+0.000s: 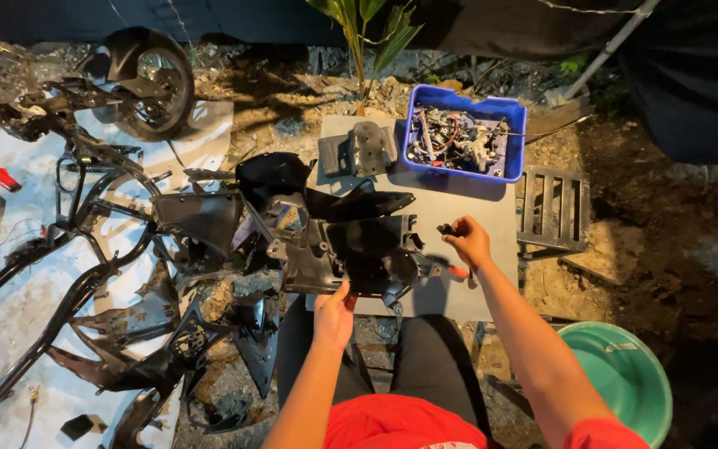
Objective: Assembling and securing motorcycle body panels using tools and screws.
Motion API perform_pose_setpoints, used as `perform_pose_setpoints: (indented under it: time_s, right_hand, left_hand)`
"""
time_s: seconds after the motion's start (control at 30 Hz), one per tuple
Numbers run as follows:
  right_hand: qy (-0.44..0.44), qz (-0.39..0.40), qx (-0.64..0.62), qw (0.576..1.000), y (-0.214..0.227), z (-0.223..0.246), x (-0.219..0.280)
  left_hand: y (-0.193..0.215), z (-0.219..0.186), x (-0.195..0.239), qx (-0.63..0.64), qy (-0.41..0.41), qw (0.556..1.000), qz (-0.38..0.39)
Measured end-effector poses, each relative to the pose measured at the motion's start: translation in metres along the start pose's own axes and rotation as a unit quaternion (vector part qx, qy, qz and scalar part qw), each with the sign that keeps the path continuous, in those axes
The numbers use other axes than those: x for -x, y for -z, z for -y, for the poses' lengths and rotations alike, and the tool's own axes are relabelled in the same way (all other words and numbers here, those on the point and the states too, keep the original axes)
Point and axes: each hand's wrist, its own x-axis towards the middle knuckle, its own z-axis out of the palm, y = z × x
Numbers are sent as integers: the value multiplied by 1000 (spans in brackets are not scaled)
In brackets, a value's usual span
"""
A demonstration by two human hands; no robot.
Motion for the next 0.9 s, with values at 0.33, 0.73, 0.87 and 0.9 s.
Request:
perform_pose_setpoints:
  time_s: [0.33, 0.73, 0.87, 0.9]
  right_hand:
    - [75, 30, -263, 962, 76, 206, 104]
    - [186, 124, -246, 943, 30, 273, 189]
    - [189, 99, -112, 971, 18, 285, 199]
    - [178, 102, -98, 974, 17, 287, 200]
  left_hand:
    - [-29, 3, 11, 12, -40, 999, 14]
    - [-67, 13, 54, 10, -70, 997, 31]
    - [-92, 0, 84, 45, -103, 992, 52]
    - [-98, -3, 90, 43, -97, 994, 39]
